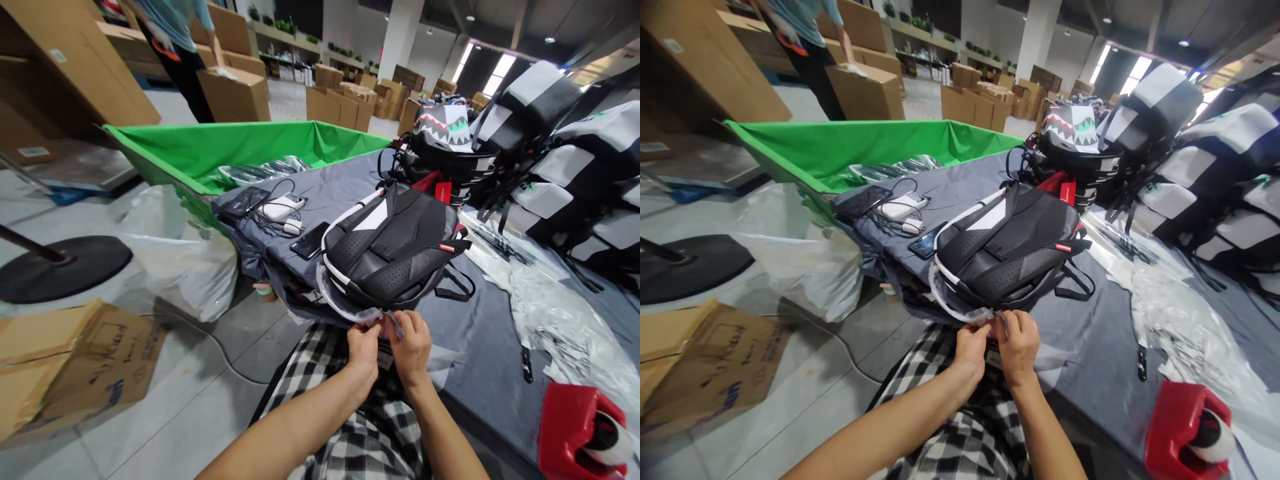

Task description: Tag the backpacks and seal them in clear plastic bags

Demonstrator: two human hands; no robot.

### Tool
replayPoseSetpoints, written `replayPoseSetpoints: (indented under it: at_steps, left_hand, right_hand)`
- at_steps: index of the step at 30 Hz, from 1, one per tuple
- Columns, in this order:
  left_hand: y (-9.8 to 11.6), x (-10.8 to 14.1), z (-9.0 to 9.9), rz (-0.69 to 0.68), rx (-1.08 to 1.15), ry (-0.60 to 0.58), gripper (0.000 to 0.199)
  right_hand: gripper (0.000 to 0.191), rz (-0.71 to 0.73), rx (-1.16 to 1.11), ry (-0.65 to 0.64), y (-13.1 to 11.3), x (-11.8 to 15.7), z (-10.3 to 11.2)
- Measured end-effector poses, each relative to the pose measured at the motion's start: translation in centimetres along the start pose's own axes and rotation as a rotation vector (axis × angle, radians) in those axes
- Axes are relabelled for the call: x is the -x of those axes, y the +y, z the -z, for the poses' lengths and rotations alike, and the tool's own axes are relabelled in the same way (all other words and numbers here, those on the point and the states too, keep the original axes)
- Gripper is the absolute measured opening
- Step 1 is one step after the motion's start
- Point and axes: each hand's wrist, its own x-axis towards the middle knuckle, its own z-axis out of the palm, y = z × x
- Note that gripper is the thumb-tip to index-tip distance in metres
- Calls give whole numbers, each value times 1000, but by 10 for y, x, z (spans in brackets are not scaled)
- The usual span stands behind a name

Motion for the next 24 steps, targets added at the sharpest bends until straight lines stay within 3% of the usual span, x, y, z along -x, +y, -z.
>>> replayPoseSetpoints:
  at_steps: [4,8,13,17,24]
  left_hand:
    - [5,6,8,45,-13,-66,26]
    - [14,14,13,68,-25,-104,31]
    - [24,18,7,61,-44,-121,33]
    - [29,21,0,98,-50,-106,32]
    - [39,27,13,40,-71,-216,33]
  right_hand:
    - [18,60,140,-62,-1,1,-6]
    - [24,177,212,-172,-4,-4,4]
    - [19,289,234,-294,-10,-12,18]
    - [7,260,209,-364,-16,-10,22]
    - [21,145,138,-186,-8,-6,10]
